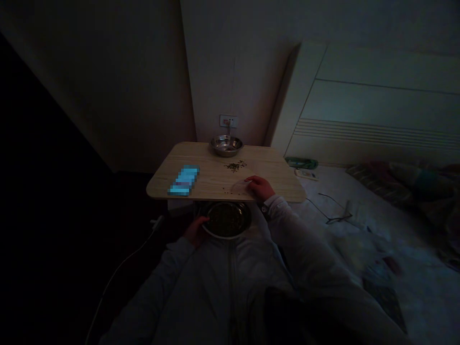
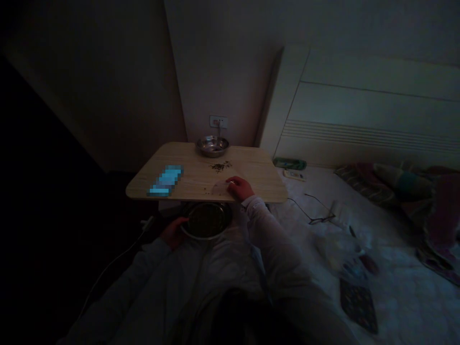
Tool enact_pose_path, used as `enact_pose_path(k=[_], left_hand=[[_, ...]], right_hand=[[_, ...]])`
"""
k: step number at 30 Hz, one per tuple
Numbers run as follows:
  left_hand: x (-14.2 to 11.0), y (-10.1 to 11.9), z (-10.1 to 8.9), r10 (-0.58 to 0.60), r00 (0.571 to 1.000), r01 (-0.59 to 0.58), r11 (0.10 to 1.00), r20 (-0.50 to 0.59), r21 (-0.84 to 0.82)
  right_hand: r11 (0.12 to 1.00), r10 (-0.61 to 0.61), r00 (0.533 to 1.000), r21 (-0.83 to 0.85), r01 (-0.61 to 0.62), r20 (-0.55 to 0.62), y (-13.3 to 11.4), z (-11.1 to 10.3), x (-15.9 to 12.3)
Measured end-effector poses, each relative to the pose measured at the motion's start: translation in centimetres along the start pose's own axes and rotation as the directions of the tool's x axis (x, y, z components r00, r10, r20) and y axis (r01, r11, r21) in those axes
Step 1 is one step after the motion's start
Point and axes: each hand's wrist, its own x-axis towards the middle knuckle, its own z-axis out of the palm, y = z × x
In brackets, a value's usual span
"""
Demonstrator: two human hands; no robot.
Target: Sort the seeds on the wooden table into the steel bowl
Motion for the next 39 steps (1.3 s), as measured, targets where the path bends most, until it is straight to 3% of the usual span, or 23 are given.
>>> enact_pose_path(k=[9, 23, 39], left_hand=[[-0.01, -0.09, -0.01, -0.006, 0.999, 0.008, 1.0, 0.051, -0.026], [-0.25, 0.0, 0.06, -0.019, 1.0, 0.019, 1.0, -0.013, -0.018], [-0.47, 0.12, 0.38, -0.013, 1.0, 0.014, 1.0, 0.009, -0.022]], right_hand=[[0.999, -0.009, 1.0, -0.05, 0.01, 0.018, -0.4, -0.12, -0.35], [0.999, -0.006, 0.997, -0.032, 0.009, 0.076, -0.73, -0.08, -0.41], [1.0, -0.019, 0.995, -0.02, 0.021, 0.096, -0.57, -0.11, -0.34]])
